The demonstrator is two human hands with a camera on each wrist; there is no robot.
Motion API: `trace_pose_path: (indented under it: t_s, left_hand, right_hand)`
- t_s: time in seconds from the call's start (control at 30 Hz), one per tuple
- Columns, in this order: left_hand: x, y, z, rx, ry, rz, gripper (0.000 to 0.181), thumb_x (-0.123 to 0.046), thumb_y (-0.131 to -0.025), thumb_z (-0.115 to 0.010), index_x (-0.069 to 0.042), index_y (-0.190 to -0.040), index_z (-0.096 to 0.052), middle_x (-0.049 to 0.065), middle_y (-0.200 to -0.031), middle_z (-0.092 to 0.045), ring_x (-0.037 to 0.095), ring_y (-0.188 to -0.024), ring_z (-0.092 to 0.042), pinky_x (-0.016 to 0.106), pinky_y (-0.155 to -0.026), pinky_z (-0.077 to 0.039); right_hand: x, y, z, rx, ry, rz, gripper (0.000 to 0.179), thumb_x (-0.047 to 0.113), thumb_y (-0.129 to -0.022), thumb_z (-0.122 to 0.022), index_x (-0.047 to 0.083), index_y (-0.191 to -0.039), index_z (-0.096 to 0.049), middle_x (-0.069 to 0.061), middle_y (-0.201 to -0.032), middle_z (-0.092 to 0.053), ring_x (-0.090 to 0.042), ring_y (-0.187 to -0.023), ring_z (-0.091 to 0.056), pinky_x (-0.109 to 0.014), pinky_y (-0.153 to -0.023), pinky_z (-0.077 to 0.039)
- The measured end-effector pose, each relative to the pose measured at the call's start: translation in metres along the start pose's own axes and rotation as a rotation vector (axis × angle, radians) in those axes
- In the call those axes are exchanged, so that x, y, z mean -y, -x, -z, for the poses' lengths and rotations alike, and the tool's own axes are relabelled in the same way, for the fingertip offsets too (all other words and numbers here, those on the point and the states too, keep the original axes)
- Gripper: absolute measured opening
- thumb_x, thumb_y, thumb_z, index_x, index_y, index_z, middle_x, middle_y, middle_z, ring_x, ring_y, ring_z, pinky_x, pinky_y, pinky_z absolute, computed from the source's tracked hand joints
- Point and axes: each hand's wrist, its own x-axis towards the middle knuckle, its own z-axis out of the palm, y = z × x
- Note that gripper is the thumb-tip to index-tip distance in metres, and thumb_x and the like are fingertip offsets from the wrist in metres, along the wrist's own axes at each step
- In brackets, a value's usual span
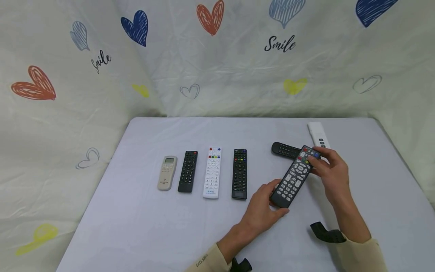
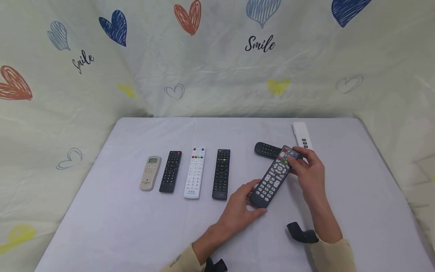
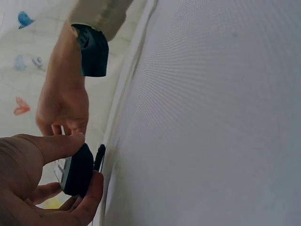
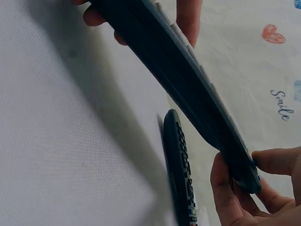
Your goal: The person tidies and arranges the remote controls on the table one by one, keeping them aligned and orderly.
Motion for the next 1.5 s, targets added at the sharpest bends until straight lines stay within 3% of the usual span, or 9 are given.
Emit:
trace_pose_path:
  t_s: [0.1,0.33,0.5,0.73,0.93,1.17,1.5]
  left_hand:
    - [0.000,0.000,0.000,-0.003,-0.011,0.001,0.082,-0.016,-0.085,-0.088,-0.022,-0.154,-0.046,-0.003,-0.128,-0.065,-0.005,-0.095,-0.050,0.009,-0.078,-0.048]
    - [0.000,0.001,0.001,0.009,-0.033,0.028,0.089,-0.020,-0.083,-0.089,-0.026,-0.158,-0.042,-0.003,-0.122,-0.063,-0.004,-0.092,-0.047,0.010,-0.078,-0.045]
    - [0.000,0.002,0.003,0.012,-0.035,0.028,0.091,-0.022,-0.083,-0.090,-0.026,-0.159,-0.040,-0.003,-0.122,-0.062,-0.004,-0.094,-0.047,0.011,-0.081,-0.045]
    - [0.001,0.003,0.005,0.012,0.007,0.023,0.093,-0.020,-0.082,-0.091,-0.027,-0.159,-0.040,-0.003,-0.123,-0.063,-0.004,-0.095,-0.047,0.011,-0.079,-0.046]
    - [0.002,0.005,0.006,0.025,0.035,0.048,0.096,-0.021,-0.081,-0.091,-0.029,-0.160,-0.037,-0.003,-0.125,-0.063,-0.006,-0.101,-0.051,0.012,-0.082,-0.046]
    - [0.002,0.007,0.007,0.039,0.035,0.112,0.099,-0.026,-0.080,-0.092,-0.030,-0.161,-0.035,-0.005,-0.126,-0.062,-0.007,-0.101,-0.055,0.015,-0.087,-0.048]
    - [0.000,0.013,0.010,0.045,0.067,0.135,0.103,-0.026,-0.080,-0.093,-0.023,-0.162,-0.032,-0.002,-0.128,-0.060,-0.007,-0.097,-0.057,0.013,-0.083,-0.052]
  right_hand:
    - [0.001,-0.001,0.000,0.033,-0.008,0.008,0.048,0.015,-0.101,-0.068,0.004,-0.146,-0.054,0.016,-0.121,-0.055,0.008,-0.095,-0.066,-0.011,-0.073,-0.058]
    - [0.000,-0.004,-0.004,0.088,0.093,0.024,0.053,0.016,-0.101,-0.069,0.005,-0.149,-0.050,0.020,-0.121,-0.053,0.011,-0.096,-0.063,-0.010,-0.075,-0.057]
    - [0.001,-0.005,-0.006,0.111,0.060,0.017,0.052,0.012,-0.098,-0.072,0.009,-0.146,-0.053,0.019,-0.121,-0.055,0.010,-0.095,-0.063,-0.010,-0.074,-0.056]
    - [0.000,-0.006,-0.011,0.161,0.178,0.058,0.058,0.016,-0.098,-0.073,0.009,-0.150,-0.049,0.023,-0.123,-0.053,0.013,-0.100,-0.061,-0.008,-0.076,-0.053]
    - [0.002,-0.006,-0.017,0.192,0.223,0.048,0.065,0.017,-0.098,-0.073,0.004,-0.154,-0.044,0.011,-0.124,-0.055,0.013,-0.102,-0.058,-0.008,-0.078,-0.052]
    - [0.004,-0.005,-0.022,0.226,0.259,0.038,0.067,0.021,-0.098,-0.074,0.007,-0.156,-0.043,-0.018,-0.151,-0.051,0.015,-0.108,-0.052,-0.006,-0.080,-0.050]
    - [0.004,-0.005,-0.030,0.298,0.287,0.071,0.066,0.023,-0.099,-0.073,0.009,-0.156,-0.045,-0.017,-0.145,-0.051,0.012,-0.104,-0.055,-0.008,-0.078,-0.049]
